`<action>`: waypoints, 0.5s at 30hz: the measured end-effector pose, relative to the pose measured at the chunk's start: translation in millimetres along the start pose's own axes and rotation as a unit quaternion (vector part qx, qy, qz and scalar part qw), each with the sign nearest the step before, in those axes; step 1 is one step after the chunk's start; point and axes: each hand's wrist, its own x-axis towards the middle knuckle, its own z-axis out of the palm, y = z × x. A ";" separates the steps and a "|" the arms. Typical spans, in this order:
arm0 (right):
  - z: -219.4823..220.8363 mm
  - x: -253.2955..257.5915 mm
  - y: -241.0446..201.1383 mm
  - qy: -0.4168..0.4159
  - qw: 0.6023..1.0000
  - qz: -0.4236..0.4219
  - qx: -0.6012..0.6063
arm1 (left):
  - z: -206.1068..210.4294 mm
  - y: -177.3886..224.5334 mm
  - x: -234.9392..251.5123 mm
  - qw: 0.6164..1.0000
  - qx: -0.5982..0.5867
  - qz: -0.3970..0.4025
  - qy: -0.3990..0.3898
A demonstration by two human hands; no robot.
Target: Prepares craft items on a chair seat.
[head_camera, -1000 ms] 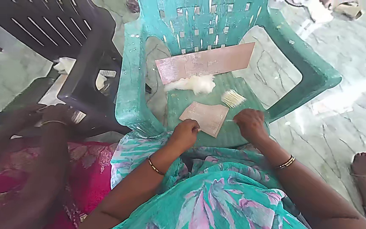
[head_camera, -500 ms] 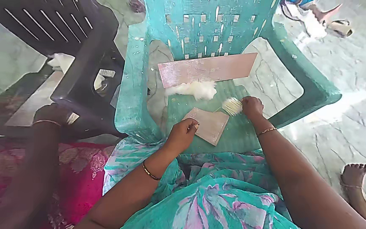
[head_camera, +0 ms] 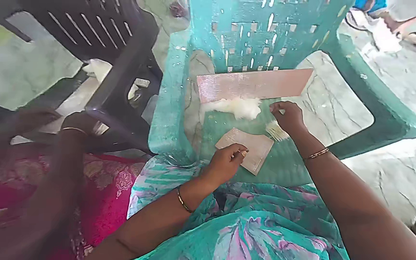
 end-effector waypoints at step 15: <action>70.9 12.1 -4.3 -0.012 0.978 -0.209 0.002 | -10.6 -4.9 12.6 0.996 -0.093 -0.011 0.004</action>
